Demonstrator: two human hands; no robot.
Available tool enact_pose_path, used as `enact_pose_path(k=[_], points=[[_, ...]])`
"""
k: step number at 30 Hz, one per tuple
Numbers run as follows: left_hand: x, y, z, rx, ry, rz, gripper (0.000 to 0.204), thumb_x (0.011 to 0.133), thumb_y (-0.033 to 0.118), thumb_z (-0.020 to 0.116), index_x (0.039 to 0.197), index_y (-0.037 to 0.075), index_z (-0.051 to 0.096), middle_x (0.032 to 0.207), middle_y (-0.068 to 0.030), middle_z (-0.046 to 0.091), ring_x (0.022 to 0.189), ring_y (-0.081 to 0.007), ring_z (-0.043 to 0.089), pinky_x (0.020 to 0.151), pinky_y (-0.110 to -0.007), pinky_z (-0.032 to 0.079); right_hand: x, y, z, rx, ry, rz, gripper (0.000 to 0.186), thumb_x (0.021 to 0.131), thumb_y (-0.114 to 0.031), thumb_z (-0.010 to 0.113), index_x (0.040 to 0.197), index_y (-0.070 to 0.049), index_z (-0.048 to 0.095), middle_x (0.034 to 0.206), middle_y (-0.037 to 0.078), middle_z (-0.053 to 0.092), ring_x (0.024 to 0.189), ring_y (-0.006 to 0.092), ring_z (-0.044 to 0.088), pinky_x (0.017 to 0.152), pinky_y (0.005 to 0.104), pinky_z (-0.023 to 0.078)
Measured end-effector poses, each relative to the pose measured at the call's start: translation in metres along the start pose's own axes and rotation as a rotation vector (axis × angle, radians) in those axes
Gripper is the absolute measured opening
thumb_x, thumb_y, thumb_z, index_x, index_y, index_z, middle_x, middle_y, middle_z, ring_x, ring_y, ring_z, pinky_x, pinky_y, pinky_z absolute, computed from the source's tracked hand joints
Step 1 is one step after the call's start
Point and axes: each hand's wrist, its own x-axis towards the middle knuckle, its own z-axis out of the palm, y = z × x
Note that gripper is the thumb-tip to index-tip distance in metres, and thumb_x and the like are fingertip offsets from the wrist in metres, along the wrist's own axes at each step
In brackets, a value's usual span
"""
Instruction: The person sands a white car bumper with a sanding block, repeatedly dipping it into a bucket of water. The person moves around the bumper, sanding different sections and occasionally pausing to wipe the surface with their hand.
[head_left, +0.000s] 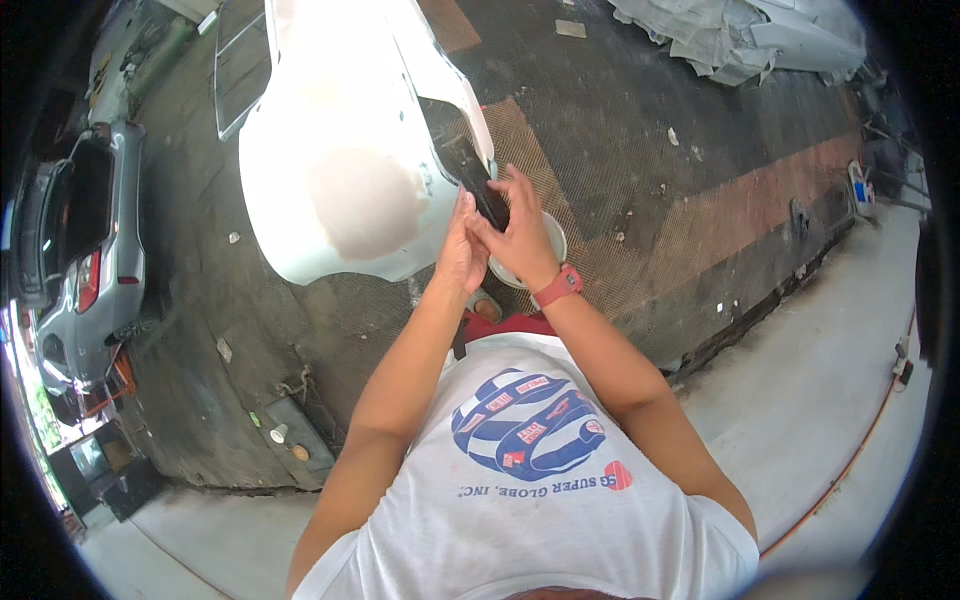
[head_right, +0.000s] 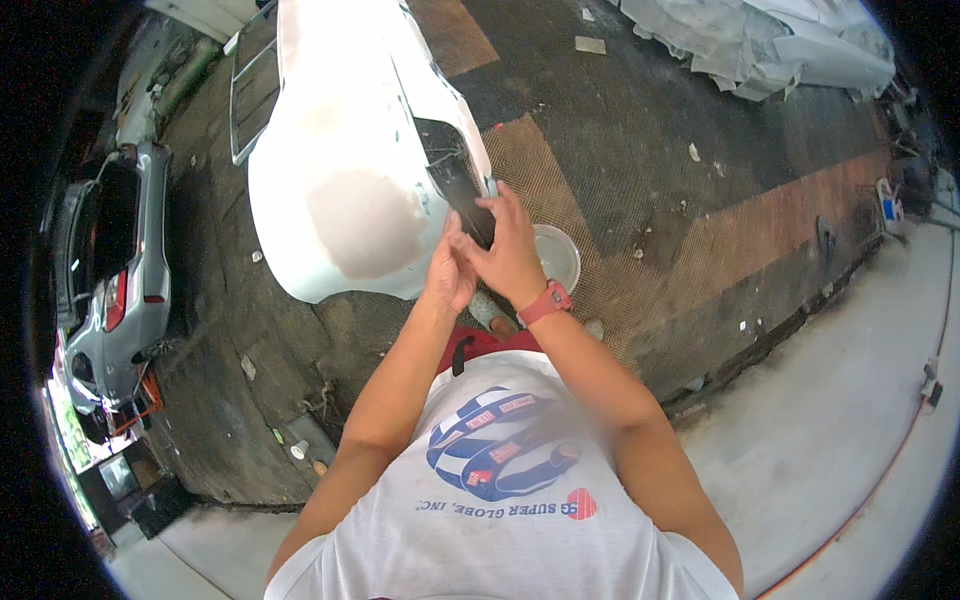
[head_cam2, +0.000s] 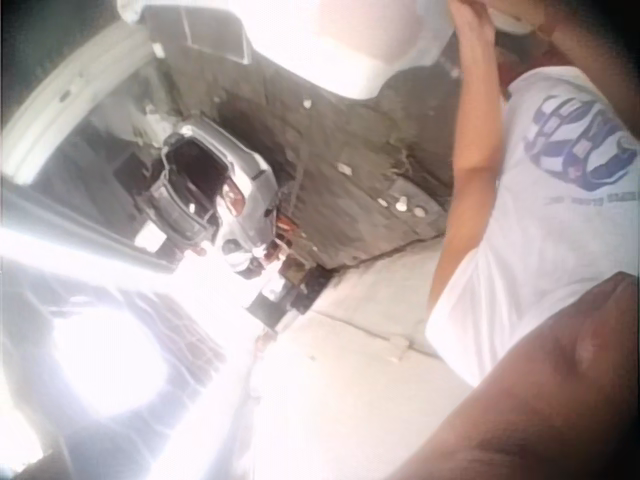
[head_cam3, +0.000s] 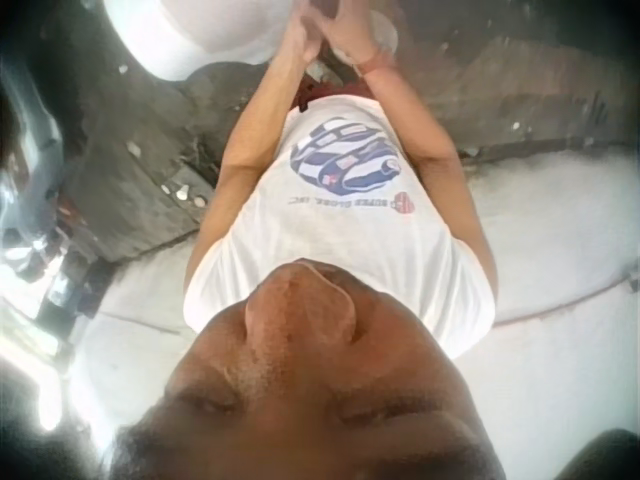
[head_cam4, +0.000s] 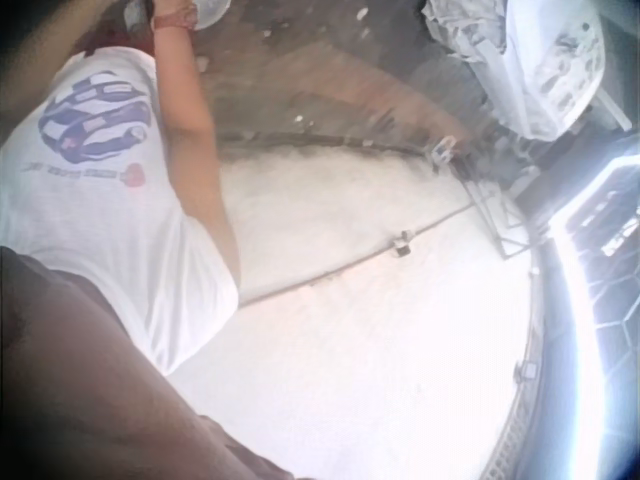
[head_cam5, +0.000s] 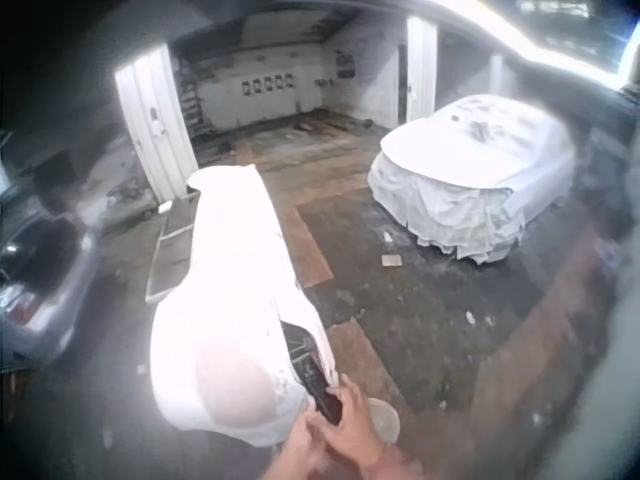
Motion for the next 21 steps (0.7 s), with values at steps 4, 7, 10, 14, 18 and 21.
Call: enact_pose_path(k=[4,7,10,14,18,21], points=[[0.023,0.028,-0.015,0.039,-0.21,-0.138,0.063,0.121,0.052,0.051,0.174,0.019,0.041,0.169,-0.0066,0.052,0.155,-0.0247,0.051,0.126,-0.047,0.047,0.029,0.028,0.01,0.386,-0.022,0.184,0.06,0.099,-0.03,0.088,0.144,-0.003,0.061,0.142,0.022,0.069,0.132,0.0376,0.069,0.113,0.0505,0.055],[0.041,0.044,-0.012,0.357,-0.232,-0.072,0.067,0.121,0.05,0.051,0.18,0.022,0.034,0.17,-0.0086,0.044,0.157,-0.0266,0.046,0.125,-0.053,0.046,0.042,0.006,-0.01,0.496,-0.052,0.301,0.045,0.106,-0.024,0.083,0.136,-0.002,0.058,0.147,0.015,0.064,0.135,0.0232,0.065,0.107,0.0407,0.061],[0.048,0.064,0.007,0.687,-0.246,-0.025,0.066,0.121,0.045,0.053,0.181,0.028,0.033,0.172,-0.0105,0.04,0.157,-0.0322,0.048,0.125,-0.058,0.047,0.049,0.013,-0.01,0.403,0.032,0.283,0.049,0.107,-0.029,0.082,0.137,-0.001,0.056,0.135,0.013,0.067,0.126,0.0233,0.069,0.102,0.0395,0.061],[0.071,0.084,-0.003,1.258,-0.306,0.256,0.06,0.114,0.039,0.065,0.17,0.023,0.054,0.165,-0.0132,0.057,0.159,-0.0367,0.047,0.128,-0.072,0.036,0.073,0.031,0.002,0.301,0.12,0.297,0.054,0.103,-0.034,0.083,0.14,-0.002,0.058,0.13,0.02,0.071,0.118,0.0344,0.074,0.098,0.0467,0.059],[0.092,0.098,-0.023,2.247,-0.201,0.76,0.05,0.104,0.034,0.075,0.151,0.02,0.073,0.147,-0.0151,0.073,0.157,-0.0379,0.05,0.131,-0.084,0.017,0.109,0.05,0.009,-0.041,0.113,0.158,0.062,0.102,-0.035,0.081,0.154,-0.011,0.059,0.138,0.026,0.07,0.121,0.0476,0.072,0.104,0.0532,0.058],[0.103,0.104,-0.023,2.483,-0.284,0.594,0.044,0.1,0.038,0.08,0.138,0.015,0.081,0.14,-0.0124,0.075,0.154,-0.0336,0.053,0.13,-0.088,0.009,0.147,0.066,0.026,-0.174,0.099,0.044,0.069,0.102,-0.037,0.08,0.164,-0.017,0.057,0.143,0.027,0.068,0.126,0.0512,0.069,0.106,0.0558,0.056]])
